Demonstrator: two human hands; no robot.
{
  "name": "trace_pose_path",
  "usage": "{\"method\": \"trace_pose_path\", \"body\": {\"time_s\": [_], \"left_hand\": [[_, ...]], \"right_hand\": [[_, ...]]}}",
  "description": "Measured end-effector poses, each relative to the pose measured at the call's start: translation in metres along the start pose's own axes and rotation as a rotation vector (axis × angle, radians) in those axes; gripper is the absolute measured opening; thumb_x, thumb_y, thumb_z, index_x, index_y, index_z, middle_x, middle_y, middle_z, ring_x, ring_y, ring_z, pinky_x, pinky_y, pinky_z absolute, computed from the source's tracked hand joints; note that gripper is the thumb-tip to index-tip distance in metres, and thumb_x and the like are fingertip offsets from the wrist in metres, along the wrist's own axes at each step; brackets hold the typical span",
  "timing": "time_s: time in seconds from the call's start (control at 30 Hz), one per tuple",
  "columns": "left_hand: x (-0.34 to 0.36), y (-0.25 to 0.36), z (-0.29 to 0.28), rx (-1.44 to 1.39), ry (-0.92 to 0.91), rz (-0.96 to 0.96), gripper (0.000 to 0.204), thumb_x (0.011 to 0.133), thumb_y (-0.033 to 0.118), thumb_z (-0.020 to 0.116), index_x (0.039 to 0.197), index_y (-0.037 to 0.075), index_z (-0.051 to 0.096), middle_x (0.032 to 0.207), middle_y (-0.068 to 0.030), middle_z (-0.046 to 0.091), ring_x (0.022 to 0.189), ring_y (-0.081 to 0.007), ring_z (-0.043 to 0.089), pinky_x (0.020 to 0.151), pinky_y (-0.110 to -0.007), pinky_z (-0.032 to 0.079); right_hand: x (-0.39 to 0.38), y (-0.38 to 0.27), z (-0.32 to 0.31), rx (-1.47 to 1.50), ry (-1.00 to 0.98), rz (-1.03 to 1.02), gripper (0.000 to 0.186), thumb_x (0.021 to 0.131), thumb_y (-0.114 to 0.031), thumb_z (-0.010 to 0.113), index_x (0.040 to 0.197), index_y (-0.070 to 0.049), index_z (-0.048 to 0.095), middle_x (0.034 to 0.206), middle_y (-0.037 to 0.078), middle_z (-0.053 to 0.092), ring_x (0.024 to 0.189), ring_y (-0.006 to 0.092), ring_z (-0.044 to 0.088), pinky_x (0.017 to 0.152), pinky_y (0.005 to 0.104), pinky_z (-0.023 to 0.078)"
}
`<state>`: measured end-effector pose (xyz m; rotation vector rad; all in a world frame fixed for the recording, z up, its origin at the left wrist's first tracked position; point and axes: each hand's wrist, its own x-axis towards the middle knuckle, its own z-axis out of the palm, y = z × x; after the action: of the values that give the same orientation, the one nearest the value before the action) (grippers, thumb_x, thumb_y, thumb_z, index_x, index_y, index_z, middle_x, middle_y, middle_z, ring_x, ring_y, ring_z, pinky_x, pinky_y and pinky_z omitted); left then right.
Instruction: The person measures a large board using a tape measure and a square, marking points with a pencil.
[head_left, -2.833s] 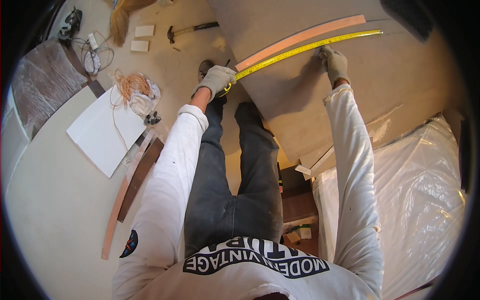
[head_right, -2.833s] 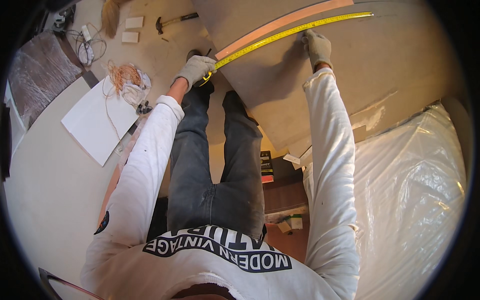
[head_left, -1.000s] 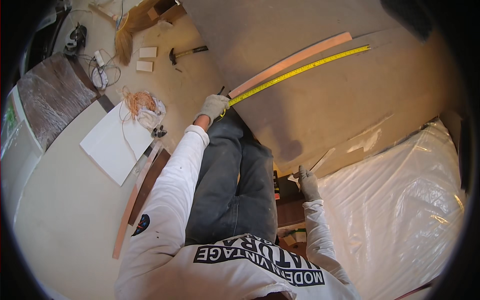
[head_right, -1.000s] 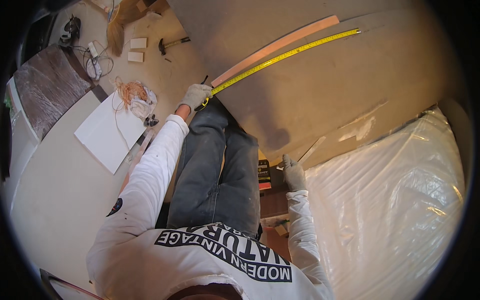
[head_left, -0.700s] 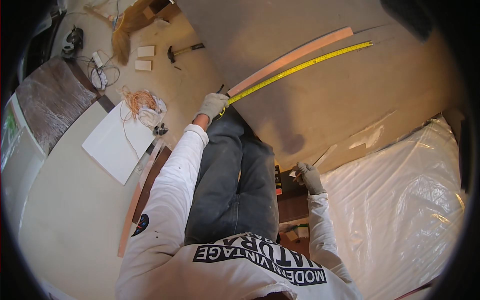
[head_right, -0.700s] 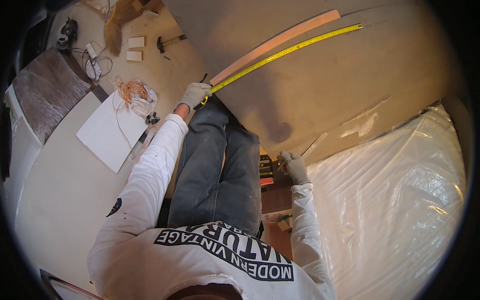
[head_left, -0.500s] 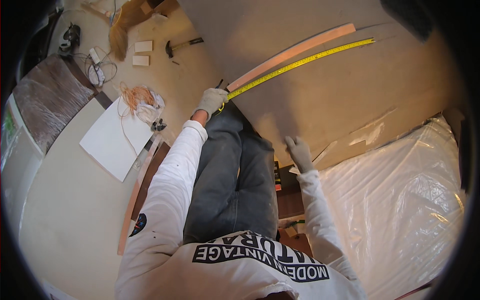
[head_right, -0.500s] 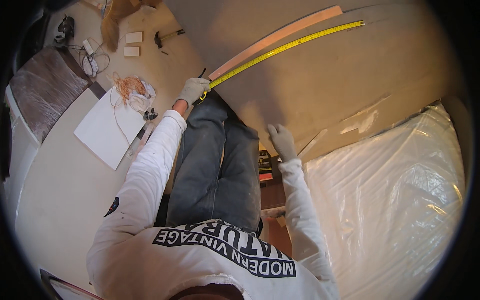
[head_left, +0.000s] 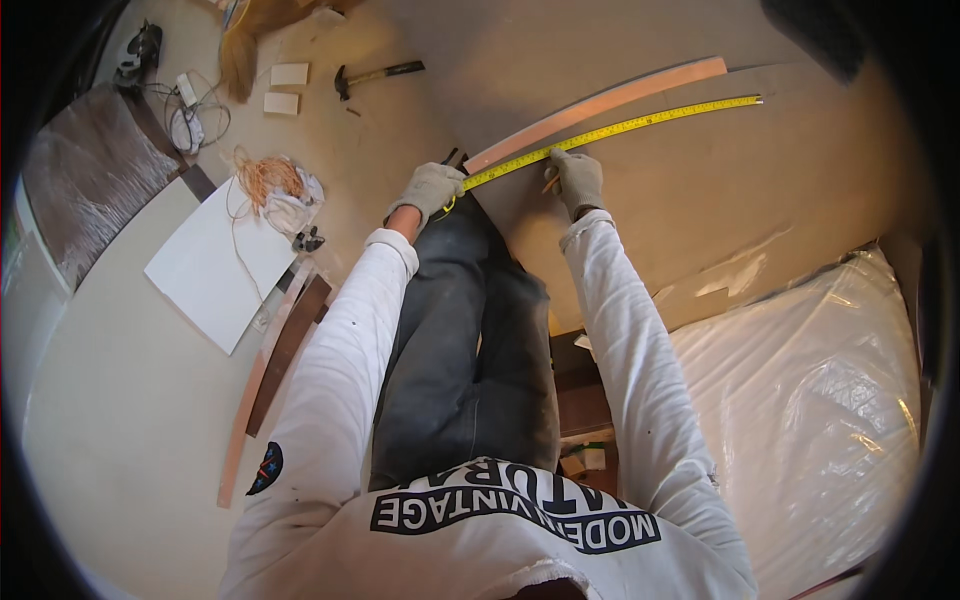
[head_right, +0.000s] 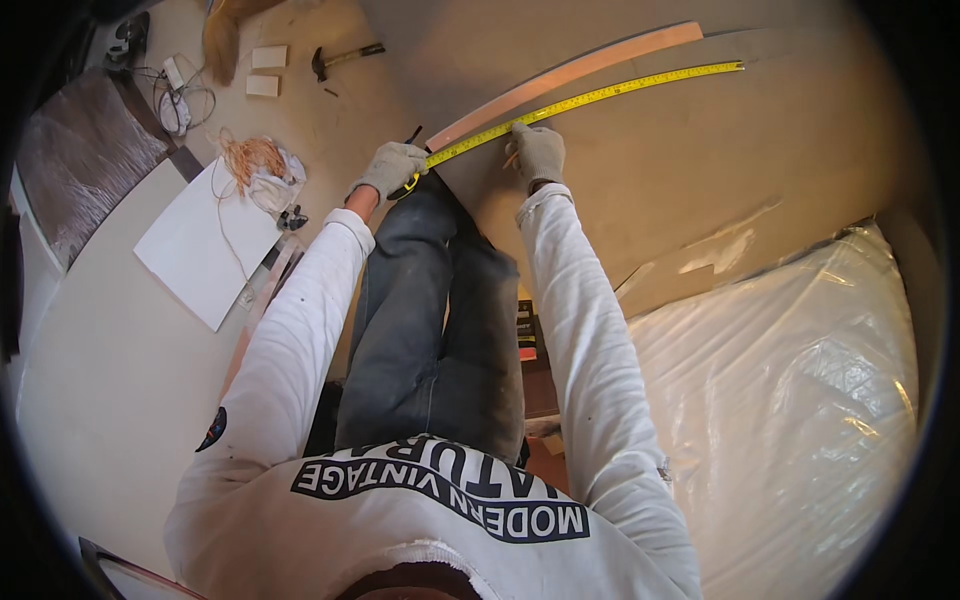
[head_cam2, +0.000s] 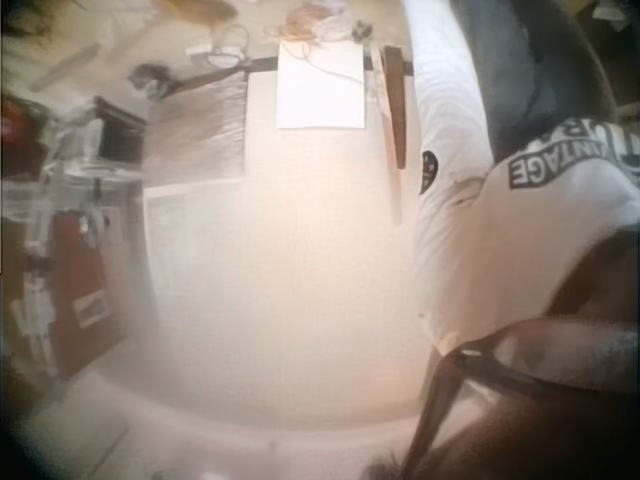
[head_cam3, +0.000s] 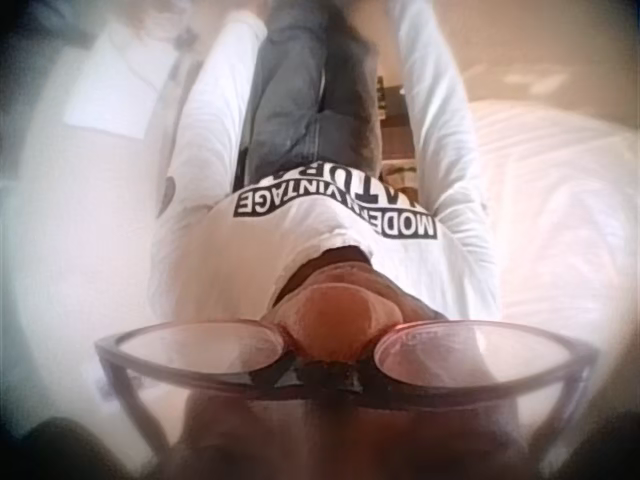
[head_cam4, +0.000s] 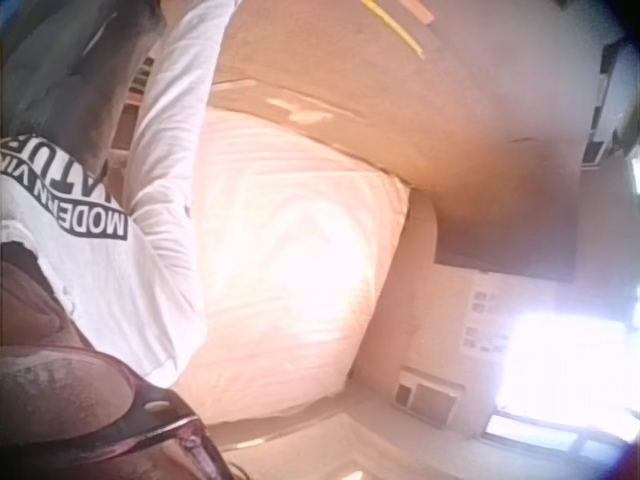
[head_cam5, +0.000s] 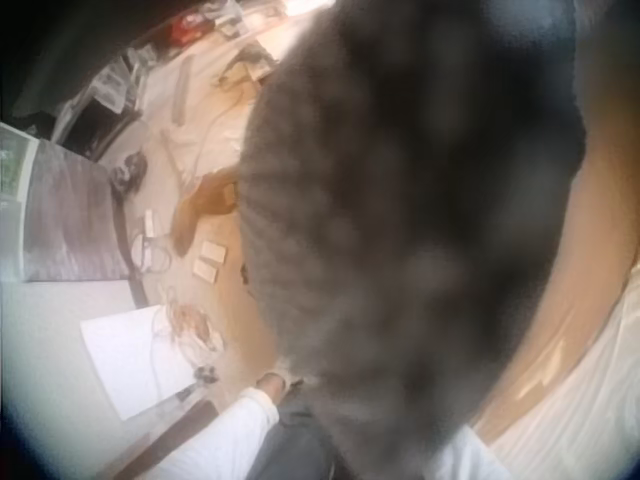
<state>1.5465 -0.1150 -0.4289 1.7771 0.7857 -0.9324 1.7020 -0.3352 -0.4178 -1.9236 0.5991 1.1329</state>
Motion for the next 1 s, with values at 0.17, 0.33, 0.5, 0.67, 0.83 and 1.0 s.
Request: {"method": "trace_pose_path", "body": {"time_s": [0.17, 0.33, 0.5, 0.67, 0.83, 1.0], "left_hand": [[-0.001, 0.000, -0.002, -0.082, -0.008, 0.023, 0.025, 0.073, 0.013, 0.069, 0.095, 0.002, 0.075, 0.084, -0.0120, 0.072, 0.076, -0.0199, 0.065, 0.073, -0.031, 0.049], [-0.004, 0.001, -0.013, -0.214, -0.078, -0.009, 0.023, 0.076, 0.013, 0.071, 0.095, 0.002, 0.076, 0.084, -0.0098, 0.073, 0.077, -0.0170, 0.064, 0.075, -0.030, 0.049], [-0.002, -0.003, -0.015, -0.291, -0.124, -0.016, 0.023, 0.077, 0.012, 0.072, 0.097, 0.002, 0.076, 0.086, -0.0095, 0.074, 0.078, -0.0159, 0.065, 0.076, -0.029, 0.049], [-0.002, -0.007, -0.014, -0.327, -0.143, -0.035, 0.024, 0.075, 0.008, 0.071, 0.099, 0.003, 0.076, 0.089, -0.0091, 0.074, 0.082, -0.0168, 0.066, 0.079, -0.029, 0.049], [-0.002, -0.006, -0.013, -0.316, -0.123, -0.044, 0.026, 0.074, 0.007, 0.070, 0.100, 0.005, 0.076, 0.090, -0.0097, 0.074, 0.082, -0.0189, 0.066, 0.079, -0.030, 0.050], [-0.002, -0.004, -0.014, -0.211, -0.107, 0.023, 0.025, 0.073, 0.008, 0.072, 0.097, 0.005, 0.077, 0.090, -0.0115, 0.074, 0.081, -0.0194, 0.066, 0.077, -0.030, 0.051]], "right_hand": [[0.008, 0.003, 0.007, -0.040, 0.093, -0.065, 0.028, 0.084, -0.024, 0.067, 0.065, -0.003, 0.064, 0.058, 0.006, 0.062, 0.043, 0.0154, 0.055, 0.044, 0.0290, 0.043], [0.011, 0.002, 0.005, -0.084, 0.093, -0.061, 0.026, 0.083, -0.022, 0.068, 0.066, -0.003, 0.064, 0.058, 0.006, 0.063, 0.044, 0.0154, 0.056, 0.044, 0.0289, 0.044], [0.012, -0.001, 0.003, -0.100, 0.072, -0.048, 0.026, 0.084, -0.023, 0.069, 0.068, -0.003, 0.064, 0.059, 0.006, 0.063, 0.043, 0.0147, 0.055, 0.043, 0.0286, 0.043], [0.011, -0.002, 0.003, -0.064, 0.061, 0.004, 0.023, 0.078, -0.022, 0.067, 0.068, -0.002, 0.067, 0.060, 0.008, 0.065, 0.049, 0.0175, 0.061, 0.048, 0.0313, 0.049], [0.009, -0.004, 0.003, -0.090, 0.062, -0.007, 0.025, 0.085, -0.023, 0.068, 0.070, -0.003, 0.064, 0.061, 0.007, 0.064, 0.042, 0.0141, 0.055, 0.041, 0.0278, 0.043], [0.007, -0.003, 0.001, -0.070, 0.052, -0.031, 0.025, 0.085, -0.024, 0.068, 0.072, -0.002, 0.065, 0.062, 0.007, 0.064, 0.042, 0.0137, 0.055, 0.041, 0.0273, 0.043]]}}
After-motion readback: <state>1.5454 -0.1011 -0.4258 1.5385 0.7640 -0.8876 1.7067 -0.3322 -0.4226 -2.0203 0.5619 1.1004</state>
